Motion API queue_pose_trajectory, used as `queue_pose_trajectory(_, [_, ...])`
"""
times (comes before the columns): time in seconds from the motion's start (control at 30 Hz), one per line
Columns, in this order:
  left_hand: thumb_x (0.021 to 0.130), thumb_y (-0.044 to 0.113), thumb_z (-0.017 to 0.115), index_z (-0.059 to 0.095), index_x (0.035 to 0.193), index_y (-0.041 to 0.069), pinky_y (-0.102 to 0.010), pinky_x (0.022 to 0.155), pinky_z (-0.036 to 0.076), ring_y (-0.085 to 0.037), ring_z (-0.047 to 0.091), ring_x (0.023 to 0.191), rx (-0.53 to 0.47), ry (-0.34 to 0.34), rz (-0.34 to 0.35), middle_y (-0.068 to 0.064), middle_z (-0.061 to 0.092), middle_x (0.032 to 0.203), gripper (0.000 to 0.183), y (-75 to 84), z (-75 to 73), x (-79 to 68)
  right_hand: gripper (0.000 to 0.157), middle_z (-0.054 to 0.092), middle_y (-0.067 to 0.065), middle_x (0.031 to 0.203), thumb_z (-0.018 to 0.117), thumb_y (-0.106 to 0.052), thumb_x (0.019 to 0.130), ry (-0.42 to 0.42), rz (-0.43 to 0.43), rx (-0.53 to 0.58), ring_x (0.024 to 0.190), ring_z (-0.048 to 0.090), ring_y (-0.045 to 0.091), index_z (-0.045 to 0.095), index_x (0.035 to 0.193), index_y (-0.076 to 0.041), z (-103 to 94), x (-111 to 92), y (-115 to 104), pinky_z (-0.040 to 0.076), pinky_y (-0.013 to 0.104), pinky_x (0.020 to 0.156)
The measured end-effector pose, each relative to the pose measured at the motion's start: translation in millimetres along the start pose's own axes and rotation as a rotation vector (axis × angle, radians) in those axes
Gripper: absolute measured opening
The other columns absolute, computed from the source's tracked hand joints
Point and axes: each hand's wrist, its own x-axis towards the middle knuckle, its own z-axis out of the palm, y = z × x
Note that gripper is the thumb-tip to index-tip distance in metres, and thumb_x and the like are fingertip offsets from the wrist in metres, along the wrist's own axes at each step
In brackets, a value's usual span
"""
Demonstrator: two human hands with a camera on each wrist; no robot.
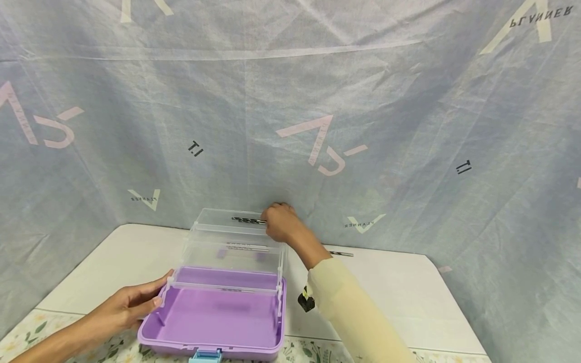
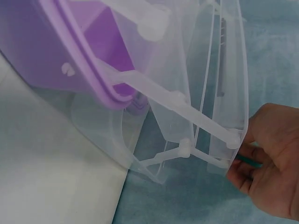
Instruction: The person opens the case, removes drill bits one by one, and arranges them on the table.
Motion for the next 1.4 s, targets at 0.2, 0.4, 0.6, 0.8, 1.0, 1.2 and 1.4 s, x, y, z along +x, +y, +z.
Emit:
queue_pose_trajectory(0.2, [0.123,0.020,0.050,0.002,0.179,0.003,-0.047,0.091,0.072,-0.024,0.078,0.122,0.009,0.002,0.015,-0.046,0.012,0.176,0.075,-0.2,-0.4,-0.6,0.029,0.086,0.008,0.100,0.061,0.007,0.101,-0.001,0.046,0.053,0.109,0.079,0.033,0.086,0.105,-0.006,-5.0,2.1,-8.0,0.064,0.048,0.101])
queue_pose_trajectory(0.4, [0.123,0.020,0.049,0.001,0.178,0.003,-0.045,0.093,0.072,-0.022,0.077,0.124,0.006,-0.001,0.023,-0.045,0.008,0.177,0.075,-1.6,-0.7,-1.0,0.028,0.088,0.006,0.106,0.066,0.006,0.102,-0.018,0.097,0.084,0.109,0.082,0.027,0.088,0.112,-0.007,-0.8,6.7,-8.4,0.066,0.043,0.103])
queue_pose_trajectory(0.6, [0.124,0.020,0.047,0.000,0.178,0.002,-0.047,0.093,0.072,-0.023,0.077,0.125,-0.014,-0.014,0.018,-0.045,0.009,0.177,0.075,-1.4,-1.8,-0.1,0.026,0.089,0.009,0.107,0.070,0.010,0.098,-0.029,0.080,0.089,0.108,0.083,0.028,0.089,0.110,-0.003,-2.4,9.6,-11.6,0.068,0.040,0.100])
queue_pose_trajectory(0.8, [0.123,0.020,0.049,0.000,0.179,0.004,-0.046,0.094,0.071,-0.020,0.076,0.126,-0.010,-0.004,0.011,-0.043,0.007,0.178,0.075,-0.7,-1.6,-0.2,0.022,0.086,0.012,0.100,0.073,0.012,0.096,-0.052,0.061,0.089,0.101,0.080,0.028,0.088,0.103,-0.002,-6.0,14.5,-13.3,0.067,0.033,0.091])
queue_pose_trajectory(1.0, [0.123,0.021,0.050,0.000,0.179,0.004,-0.046,0.095,0.071,-0.019,0.075,0.127,-0.012,0.000,-0.002,-0.042,0.004,0.178,0.076,0.5,-1.4,-0.2,0.023,0.085,0.010,0.098,0.073,0.012,0.093,-0.079,0.087,0.080,0.098,0.078,0.026,0.087,0.097,-0.005,-6.2,19.1,-12.9,0.066,0.030,0.087])
queue_pose_trajectory(1.2, [0.123,0.022,0.050,0.000,0.179,0.004,-0.046,0.096,0.071,-0.019,0.075,0.128,-0.013,-0.001,-0.009,-0.042,0.003,0.178,0.077,1.2,-1.0,0.6,0.014,0.085,0.007,0.099,0.080,0.005,0.094,-0.116,0.131,0.093,0.097,0.078,0.021,0.087,0.097,-0.007,-5.6,23.8,-8.5,0.066,0.029,0.087])
queue_pose_trajectory(1.4, [0.123,0.022,0.050,0.001,0.179,0.004,-0.046,0.095,0.071,-0.020,0.075,0.128,-0.007,-0.001,-0.007,-0.043,0.009,0.178,0.077,2.0,-0.2,1.6,0.012,0.084,0.006,0.096,0.078,0.001,0.094,-0.127,0.136,0.088,0.092,0.075,0.018,0.086,0.095,-0.008,-3.3,25.1,-4.2,0.064,0.028,0.084])
